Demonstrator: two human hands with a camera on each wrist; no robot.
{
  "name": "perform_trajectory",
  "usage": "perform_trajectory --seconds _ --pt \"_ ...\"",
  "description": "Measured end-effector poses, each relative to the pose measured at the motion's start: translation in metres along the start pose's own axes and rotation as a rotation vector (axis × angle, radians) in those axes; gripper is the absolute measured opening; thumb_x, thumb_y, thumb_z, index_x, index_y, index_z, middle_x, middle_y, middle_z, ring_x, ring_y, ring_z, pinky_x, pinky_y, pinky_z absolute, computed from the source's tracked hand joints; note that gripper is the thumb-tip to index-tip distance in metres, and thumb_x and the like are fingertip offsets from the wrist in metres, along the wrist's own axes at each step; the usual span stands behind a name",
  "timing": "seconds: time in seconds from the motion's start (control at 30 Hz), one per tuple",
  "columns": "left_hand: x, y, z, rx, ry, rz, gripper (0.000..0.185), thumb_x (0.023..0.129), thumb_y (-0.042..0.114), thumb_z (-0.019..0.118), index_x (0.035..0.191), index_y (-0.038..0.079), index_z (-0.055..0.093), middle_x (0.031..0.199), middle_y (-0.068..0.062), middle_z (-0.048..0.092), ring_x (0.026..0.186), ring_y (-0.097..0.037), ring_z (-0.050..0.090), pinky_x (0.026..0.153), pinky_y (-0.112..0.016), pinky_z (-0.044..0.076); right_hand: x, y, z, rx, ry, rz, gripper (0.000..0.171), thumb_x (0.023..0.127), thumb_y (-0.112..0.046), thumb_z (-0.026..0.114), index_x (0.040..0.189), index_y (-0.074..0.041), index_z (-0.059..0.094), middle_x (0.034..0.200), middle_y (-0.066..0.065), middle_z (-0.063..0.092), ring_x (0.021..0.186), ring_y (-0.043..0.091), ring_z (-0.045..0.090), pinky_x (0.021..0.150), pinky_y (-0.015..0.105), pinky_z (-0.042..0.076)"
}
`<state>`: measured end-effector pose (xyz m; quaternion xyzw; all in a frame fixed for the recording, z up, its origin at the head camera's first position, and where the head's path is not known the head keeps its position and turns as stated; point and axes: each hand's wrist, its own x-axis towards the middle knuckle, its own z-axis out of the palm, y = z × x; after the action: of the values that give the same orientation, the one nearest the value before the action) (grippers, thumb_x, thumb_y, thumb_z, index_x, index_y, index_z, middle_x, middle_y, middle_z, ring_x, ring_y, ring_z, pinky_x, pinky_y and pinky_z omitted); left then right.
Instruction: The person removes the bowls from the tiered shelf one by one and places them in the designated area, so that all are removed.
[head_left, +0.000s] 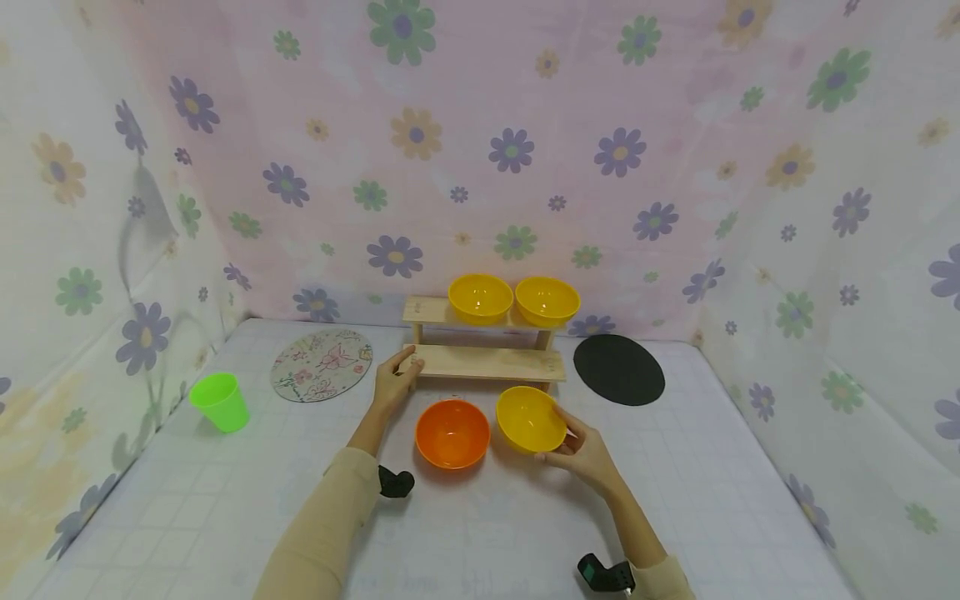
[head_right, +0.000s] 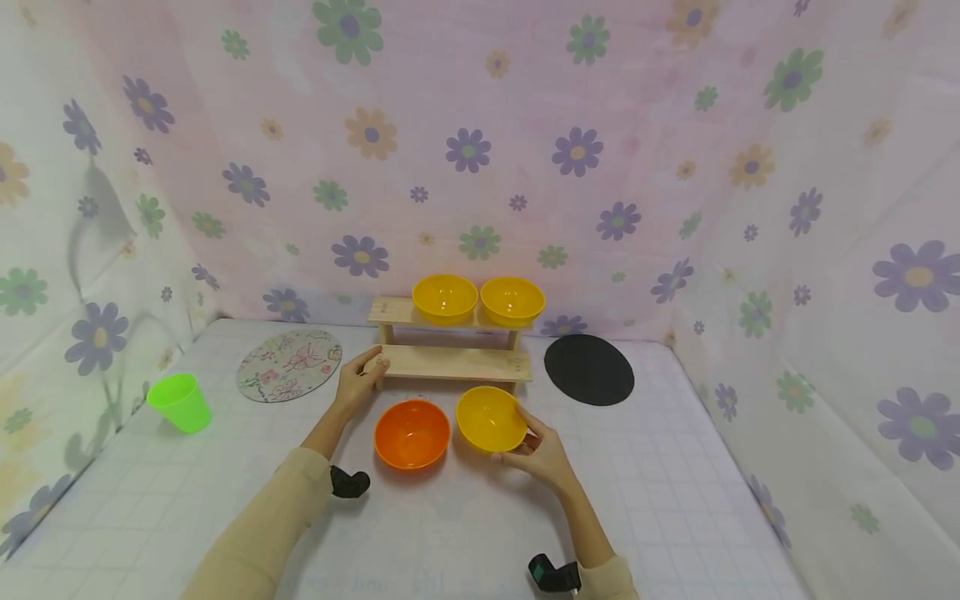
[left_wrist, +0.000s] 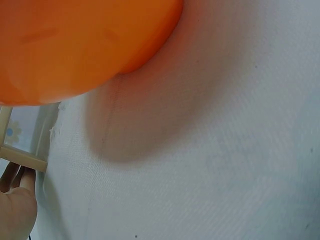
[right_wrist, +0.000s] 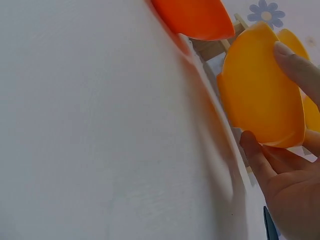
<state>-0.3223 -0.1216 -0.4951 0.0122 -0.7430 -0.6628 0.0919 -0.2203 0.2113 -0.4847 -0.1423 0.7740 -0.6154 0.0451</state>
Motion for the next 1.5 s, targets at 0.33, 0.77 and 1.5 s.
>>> perform_trajectory --seconds 0.33,0.77,1.5 --pt "-0.004 0.003 0.002 0.007 0.007 0.016 0.044 0.091 0.009 0.06 0.131 -0.006 0.05 0.14 -0.024 0.043 0.133 -0.036 0.036 0.107 -0.046 0.033 -0.007 0.007 0.001 0.029 -0.058 0.005 0.085 0.075 -0.002 0.077 0.141 0.013 0.026 0.145 0.033 0.028 0.115 0.046 0.052 0.088 0.03 0.05" --pt "-0.002 0.002 0.001 0.01 0.004 0.015 0.045 0.091 0.01 0.06 0.132 -0.006 0.049 0.141 -0.024 0.042 0.134 -0.037 0.033 0.108 -0.047 0.03 -0.008 0.005 0.004 -0.007 -0.071 0.0 0.085 0.075 -0.004 0.077 0.142 0.012 0.027 0.146 0.033 0.027 0.116 0.047 0.051 0.088 0.034 0.05" --pt "-0.002 0.001 0.002 0.011 0.013 0.018 0.044 0.091 0.01 0.06 0.132 -0.004 0.05 0.14 -0.023 0.044 0.132 -0.035 0.036 0.107 -0.046 0.033 0.007 -0.004 -0.004 -0.185 0.031 -0.053 0.076 0.078 -0.01 0.075 0.142 0.002 0.036 0.142 0.027 0.039 0.111 0.042 0.054 0.087 0.044 0.051"
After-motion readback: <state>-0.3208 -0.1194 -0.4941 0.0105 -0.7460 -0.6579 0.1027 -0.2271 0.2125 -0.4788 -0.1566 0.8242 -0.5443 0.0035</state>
